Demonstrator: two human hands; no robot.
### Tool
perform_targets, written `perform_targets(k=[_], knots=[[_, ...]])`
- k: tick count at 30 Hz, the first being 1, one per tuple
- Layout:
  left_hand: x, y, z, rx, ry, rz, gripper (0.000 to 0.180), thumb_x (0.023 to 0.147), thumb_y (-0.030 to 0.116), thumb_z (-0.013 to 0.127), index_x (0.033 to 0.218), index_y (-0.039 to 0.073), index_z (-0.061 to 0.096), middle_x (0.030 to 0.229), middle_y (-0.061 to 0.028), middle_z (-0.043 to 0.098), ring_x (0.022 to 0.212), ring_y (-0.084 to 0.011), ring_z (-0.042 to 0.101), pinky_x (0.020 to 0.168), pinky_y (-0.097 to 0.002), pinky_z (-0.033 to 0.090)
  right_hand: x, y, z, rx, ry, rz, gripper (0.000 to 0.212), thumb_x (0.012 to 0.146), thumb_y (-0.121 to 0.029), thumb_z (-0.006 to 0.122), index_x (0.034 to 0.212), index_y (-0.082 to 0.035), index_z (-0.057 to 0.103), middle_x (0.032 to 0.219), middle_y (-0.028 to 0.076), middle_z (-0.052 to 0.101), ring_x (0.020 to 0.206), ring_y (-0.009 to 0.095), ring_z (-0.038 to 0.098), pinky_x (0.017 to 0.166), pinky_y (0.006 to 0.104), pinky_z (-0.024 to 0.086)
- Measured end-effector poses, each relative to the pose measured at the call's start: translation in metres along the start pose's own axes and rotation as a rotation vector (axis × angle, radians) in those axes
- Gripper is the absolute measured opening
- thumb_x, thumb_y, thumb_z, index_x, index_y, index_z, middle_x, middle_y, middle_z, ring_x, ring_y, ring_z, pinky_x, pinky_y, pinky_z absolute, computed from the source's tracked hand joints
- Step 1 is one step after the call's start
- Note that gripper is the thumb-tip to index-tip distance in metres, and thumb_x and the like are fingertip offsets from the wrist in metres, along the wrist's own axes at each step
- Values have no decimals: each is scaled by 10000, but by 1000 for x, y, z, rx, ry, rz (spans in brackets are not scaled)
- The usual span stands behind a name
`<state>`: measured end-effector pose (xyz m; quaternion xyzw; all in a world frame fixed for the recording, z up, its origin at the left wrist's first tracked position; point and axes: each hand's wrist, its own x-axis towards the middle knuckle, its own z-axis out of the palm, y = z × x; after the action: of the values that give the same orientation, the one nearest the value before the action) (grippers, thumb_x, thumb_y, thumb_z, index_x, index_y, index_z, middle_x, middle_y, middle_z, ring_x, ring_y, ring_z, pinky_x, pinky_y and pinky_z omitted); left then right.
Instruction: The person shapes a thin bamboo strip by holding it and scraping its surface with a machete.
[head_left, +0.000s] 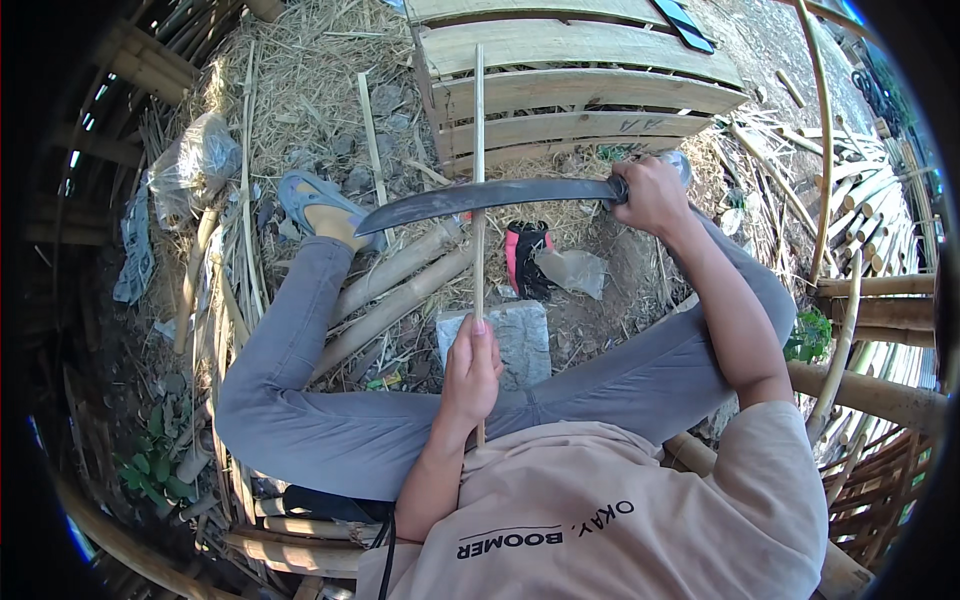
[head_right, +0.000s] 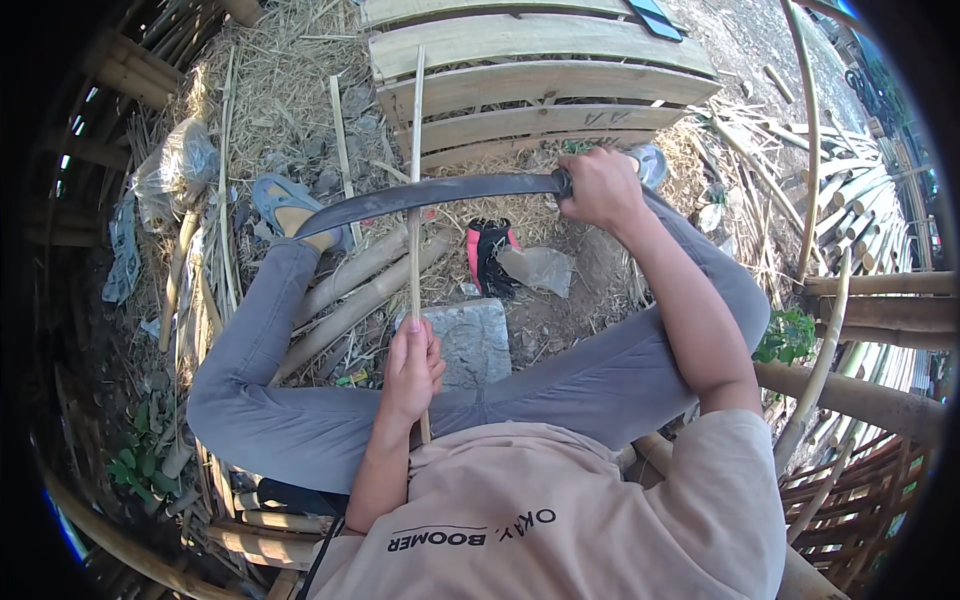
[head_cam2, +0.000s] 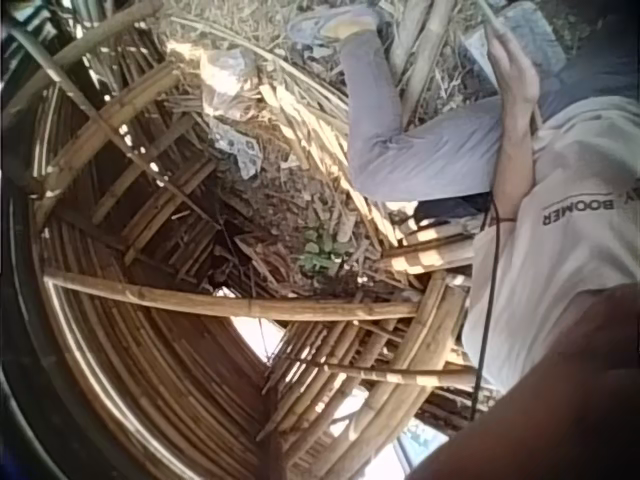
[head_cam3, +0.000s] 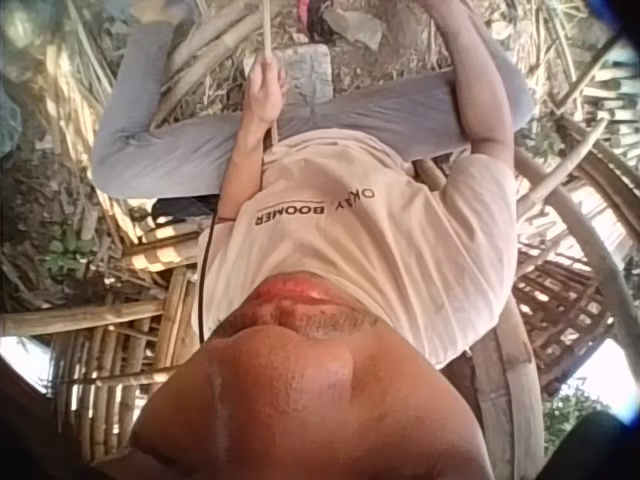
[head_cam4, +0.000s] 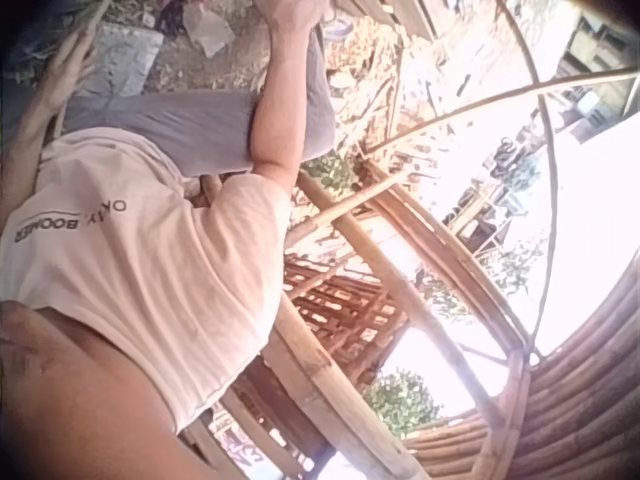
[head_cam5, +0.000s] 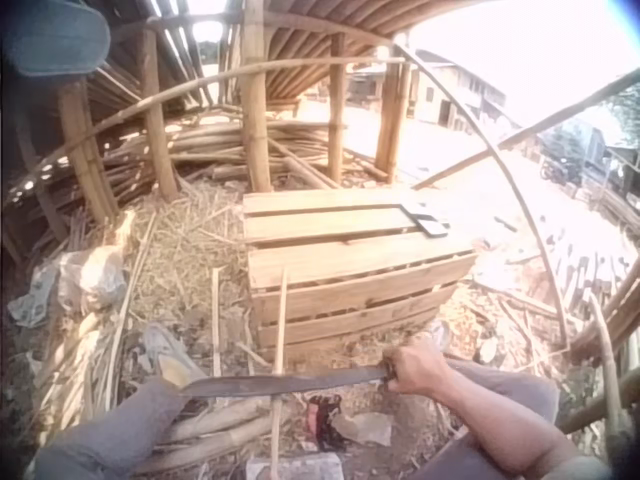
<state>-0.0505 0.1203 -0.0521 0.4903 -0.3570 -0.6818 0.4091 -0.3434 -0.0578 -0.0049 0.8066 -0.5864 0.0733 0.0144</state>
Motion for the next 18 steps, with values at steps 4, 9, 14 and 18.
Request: perform_targets(k=[4,9,14,18], knots=[[-1,-1,0,24,30,-22,379,1087,464,322,915,137,407,628,54,310,465,-25,259,396,-215,215,3,-23,-9,-9,-95,-22,221,569,-198,705,746,-65,691,700,197,669,743,387,689,715,477,566],[1,-9,4,435,195,187,395,1096,406,332,893,89,451,629,39,350,500,-57,329,439,-241,294,7,-16,13,18,-114,4,244,581,-204,723,779,-64,698,719,200,675,754,388,693,735,478,570],[0,-3,7,517,217,207,391,1099,366,337,881,67,464,627,25,376,504,-72,369,450,-270,332,8,-10,16,17,-123,24,274,582,-211,739,807,-59,699,734,199,680,761,387,695,742,480,572],[2,-4,5,501,211,195,388,1098,370,343,879,73,462,631,28,371,506,-62,356,449,-261,325,9,-7,15,8,-88,27,279,586,-212,742,816,-59,701,735,199,682,763,386,696,745,475,573]])
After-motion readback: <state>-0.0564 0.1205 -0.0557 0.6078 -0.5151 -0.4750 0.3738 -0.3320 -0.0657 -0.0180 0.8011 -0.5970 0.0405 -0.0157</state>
